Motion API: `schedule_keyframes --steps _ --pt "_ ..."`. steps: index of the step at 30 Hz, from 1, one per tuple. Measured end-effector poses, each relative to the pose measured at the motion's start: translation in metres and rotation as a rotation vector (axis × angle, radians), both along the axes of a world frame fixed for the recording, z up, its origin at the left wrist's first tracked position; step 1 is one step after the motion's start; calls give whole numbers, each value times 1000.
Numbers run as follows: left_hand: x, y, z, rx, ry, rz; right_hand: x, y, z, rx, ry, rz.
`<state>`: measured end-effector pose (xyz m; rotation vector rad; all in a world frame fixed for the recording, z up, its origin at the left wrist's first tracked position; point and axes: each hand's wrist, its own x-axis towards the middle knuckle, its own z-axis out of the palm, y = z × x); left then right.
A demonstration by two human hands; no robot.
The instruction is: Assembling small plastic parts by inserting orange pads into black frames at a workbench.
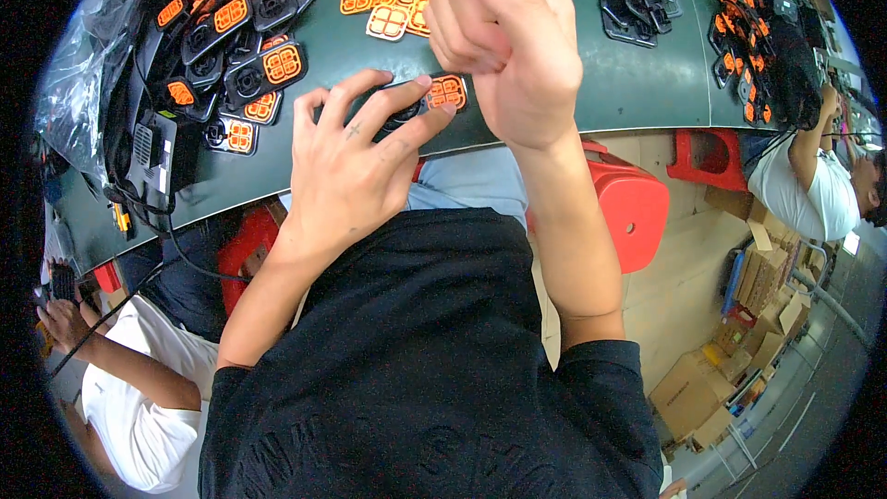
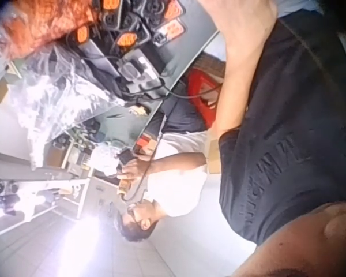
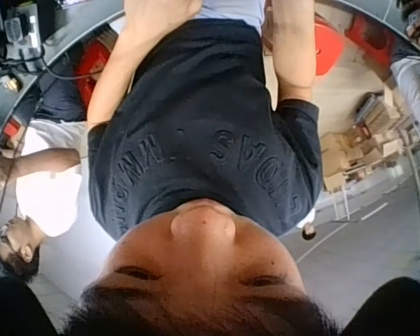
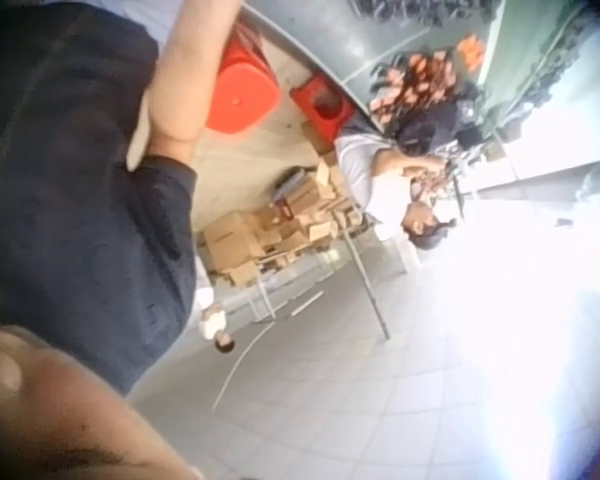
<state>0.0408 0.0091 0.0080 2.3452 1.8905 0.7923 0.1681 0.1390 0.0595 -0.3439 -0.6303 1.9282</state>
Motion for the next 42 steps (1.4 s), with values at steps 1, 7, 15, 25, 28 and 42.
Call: schedule_keyframes --steps 1,7,15,25,28,42 --pt "-1 1 2 -7 4 1 7 9 -3 175 -153 129" --pt "1 0 1 -11 -8 -3 12 13 -14 365 -349 231" --pt "2 2 5 2 6 1 5 -2 -19 463 -394 51" --pt "-3 8 -2 57 4 -1 -6 -3 -25 426 -391 58" --pt "1 -1 -3 34 0 -4 0 -2 -26 434 -503 74" --pt "-5 7 0 95 -401 43 28 20 -20 323 -102 286"
